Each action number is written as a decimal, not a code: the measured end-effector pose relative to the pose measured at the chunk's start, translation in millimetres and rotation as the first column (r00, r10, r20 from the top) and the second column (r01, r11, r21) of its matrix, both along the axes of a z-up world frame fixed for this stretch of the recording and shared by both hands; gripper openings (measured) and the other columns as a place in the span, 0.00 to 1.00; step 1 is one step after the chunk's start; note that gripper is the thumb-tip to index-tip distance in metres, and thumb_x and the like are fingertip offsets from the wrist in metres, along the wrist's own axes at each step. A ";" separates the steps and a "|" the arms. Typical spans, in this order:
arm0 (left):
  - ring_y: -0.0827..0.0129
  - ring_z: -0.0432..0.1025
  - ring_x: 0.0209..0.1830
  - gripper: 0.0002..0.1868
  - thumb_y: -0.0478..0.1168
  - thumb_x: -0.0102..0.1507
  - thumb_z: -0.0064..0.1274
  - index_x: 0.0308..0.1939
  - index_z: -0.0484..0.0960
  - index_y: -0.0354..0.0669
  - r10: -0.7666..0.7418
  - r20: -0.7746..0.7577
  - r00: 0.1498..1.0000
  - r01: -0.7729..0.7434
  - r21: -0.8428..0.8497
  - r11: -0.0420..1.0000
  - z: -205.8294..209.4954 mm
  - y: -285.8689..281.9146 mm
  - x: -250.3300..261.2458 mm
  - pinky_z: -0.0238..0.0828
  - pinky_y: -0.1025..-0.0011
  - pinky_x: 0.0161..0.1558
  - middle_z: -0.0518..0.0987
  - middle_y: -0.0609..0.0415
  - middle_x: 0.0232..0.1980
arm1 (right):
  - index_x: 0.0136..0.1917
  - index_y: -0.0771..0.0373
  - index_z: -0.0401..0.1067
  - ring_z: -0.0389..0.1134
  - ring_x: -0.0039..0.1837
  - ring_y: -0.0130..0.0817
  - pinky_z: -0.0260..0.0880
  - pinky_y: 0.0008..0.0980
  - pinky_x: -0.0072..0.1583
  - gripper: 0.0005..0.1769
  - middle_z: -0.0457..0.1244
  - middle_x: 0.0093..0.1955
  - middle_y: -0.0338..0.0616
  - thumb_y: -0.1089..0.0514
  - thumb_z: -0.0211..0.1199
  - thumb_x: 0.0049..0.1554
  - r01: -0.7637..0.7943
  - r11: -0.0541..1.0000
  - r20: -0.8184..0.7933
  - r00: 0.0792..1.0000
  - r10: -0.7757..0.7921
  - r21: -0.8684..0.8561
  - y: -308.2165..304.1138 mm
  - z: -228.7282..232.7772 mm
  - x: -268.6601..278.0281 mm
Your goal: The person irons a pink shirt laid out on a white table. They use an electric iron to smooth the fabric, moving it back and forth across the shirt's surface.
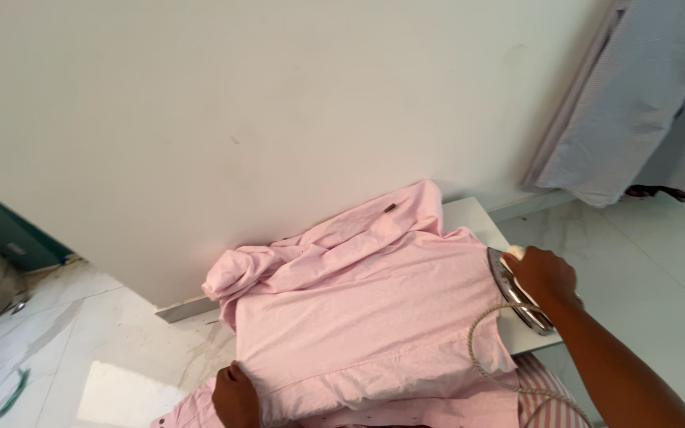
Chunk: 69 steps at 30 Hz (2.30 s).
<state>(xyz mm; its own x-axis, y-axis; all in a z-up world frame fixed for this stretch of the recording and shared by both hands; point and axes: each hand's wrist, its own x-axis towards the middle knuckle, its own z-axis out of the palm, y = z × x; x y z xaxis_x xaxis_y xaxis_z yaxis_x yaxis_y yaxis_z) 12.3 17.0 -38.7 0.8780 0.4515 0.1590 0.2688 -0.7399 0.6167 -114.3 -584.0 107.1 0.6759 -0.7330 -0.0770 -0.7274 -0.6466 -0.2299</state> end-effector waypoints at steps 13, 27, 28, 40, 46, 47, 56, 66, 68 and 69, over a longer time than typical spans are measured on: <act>0.41 0.78 0.45 0.22 0.53 0.73 0.43 0.46 0.84 0.39 0.024 -0.066 0.997 -0.029 -0.066 0.997 26.9 -10.8 -10.0 0.73 0.50 0.46 0.85 0.40 0.44 | 0.53 0.60 0.78 0.75 0.54 0.50 0.73 0.47 0.54 0.34 0.73 0.50 0.50 0.28 0.53 0.62 0.027 1.000 -0.013 1.000 -0.027 0.006 -11.9 -7.2 14.8; 0.42 0.79 0.44 0.23 0.54 0.73 0.41 0.47 0.84 0.41 0.059 -0.096 0.994 -0.062 -0.033 0.998 38.9 -17.9 -14.7 0.74 0.51 0.45 0.85 0.41 0.44 | 0.53 0.61 0.78 0.76 0.53 0.49 0.75 0.47 0.52 0.35 0.74 0.49 0.50 0.28 0.52 0.63 0.034 0.999 -0.043 0.999 -0.033 0.015 -12.2 -6.4 19.8; 0.42 0.79 0.44 0.23 0.54 0.73 0.41 0.47 0.85 0.41 0.059 -0.099 0.993 -0.063 -0.037 0.997 40.1 -18.5 -15.3 0.74 0.51 0.45 0.85 0.41 0.44 | 0.53 0.61 0.78 0.76 0.53 0.49 0.75 0.47 0.52 0.35 0.73 0.49 0.50 0.28 0.52 0.63 0.035 0.999 -0.041 0.999 -0.035 0.012 -12.4 -6.6 19.9; 0.45 0.79 0.44 0.23 0.55 0.73 0.40 0.48 0.84 0.43 0.081 -0.165 0.983 -0.093 -0.069 0.993 51.9 -23.0 -18.1 0.74 0.51 0.45 0.85 0.43 0.44 | 0.51 0.61 0.79 0.76 0.51 0.49 0.75 0.47 0.50 0.35 0.74 0.47 0.50 0.27 0.52 0.63 0.024 0.999 -0.031 0.999 -0.025 -0.034 -15.6 -14.1 20.9; 0.46 0.79 0.45 0.24 0.56 0.73 0.38 0.49 0.84 0.44 0.089 -0.189 0.978 -0.101 -0.054 0.993 51.8 -23.6 -18.7 0.74 0.52 0.46 0.85 0.45 0.45 | 0.51 0.61 0.79 0.76 0.50 0.49 0.75 0.47 0.50 0.35 0.74 0.46 0.50 0.27 0.52 0.63 0.016 0.998 -0.028 0.999 -0.018 -0.055 -15.5 -15.4 20.3; 0.47 0.79 0.45 0.24 0.56 0.73 0.38 0.49 0.84 0.45 0.091 -0.194 0.977 -0.103 -0.050 0.993 51.9 -23.6 -18.8 0.74 0.52 0.46 0.85 0.45 0.46 | 0.51 0.61 0.79 0.76 0.50 0.48 0.75 0.47 0.49 0.35 0.74 0.46 0.50 0.27 0.52 0.63 0.014 0.998 -0.029 0.999 -0.015 -0.057 -15.2 -15.4 20.3; 0.50 0.80 0.45 0.24 0.56 0.74 0.37 0.50 0.84 0.45 0.089 -0.223 0.971 -0.103 -0.051 0.993 54.4 -24.8 -19.9 0.74 0.54 0.47 0.85 0.47 0.45 | 0.51 0.61 0.78 0.76 0.49 0.47 0.75 0.46 0.48 0.35 0.73 0.45 0.49 0.27 0.52 0.63 0.015 0.998 -0.046 0.999 -0.018 -0.053 -15.3 -15.5 20.7; 0.50 0.80 0.45 0.24 0.56 0.74 0.37 0.50 0.84 0.45 0.093 -0.231 0.969 -0.104 -0.037 0.994 53.8 -24.6 -18.9 0.75 0.54 0.47 0.85 0.47 0.46 | 0.51 0.61 0.78 0.77 0.49 0.48 0.75 0.46 0.48 0.36 0.73 0.45 0.49 0.27 0.52 0.63 0.006 0.998 -0.046 0.999 -0.010 -0.067 -17.8 -18.8 20.8; 0.49 0.79 0.46 0.24 0.56 0.74 0.37 0.50 0.84 0.45 0.093 -0.231 0.969 -0.103 -0.032 0.994 53.7 -24.2 -18.8 0.75 0.54 0.47 0.85 0.47 0.46 | 0.51 0.61 0.78 0.76 0.49 0.48 0.75 0.46 0.48 0.35 0.73 0.46 0.49 0.27 0.52 0.63 0.009 0.998 -0.037 0.999 -0.011 -0.061 -17.3 -18.0 20.5; 0.50 0.79 0.46 0.24 0.56 0.74 0.37 0.50 0.84 0.45 0.092 -0.230 0.969 -0.101 -0.030 0.994 53.5 -24.1 -18.7 0.75 0.54 0.46 0.85 0.47 0.46 | 0.51 0.61 0.78 0.76 0.49 0.48 0.75 0.46 0.48 0.35 0.73 0.46 0.49 0.27 0.52 0.63 0.010 0.998 -0.033 0.999 -0.012 -0.059 -17.0 -17.4 20.4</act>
<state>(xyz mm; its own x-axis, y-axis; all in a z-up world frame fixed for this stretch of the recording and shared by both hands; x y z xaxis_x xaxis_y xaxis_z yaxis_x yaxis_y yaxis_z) -6.4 -7.2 14.8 0.8409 0.5377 -0.0611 0.4746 -0.6787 0.5605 -93.9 -601.0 89.7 0.6654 -0.7443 -0.0559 -0.7412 -0.6500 -0.1676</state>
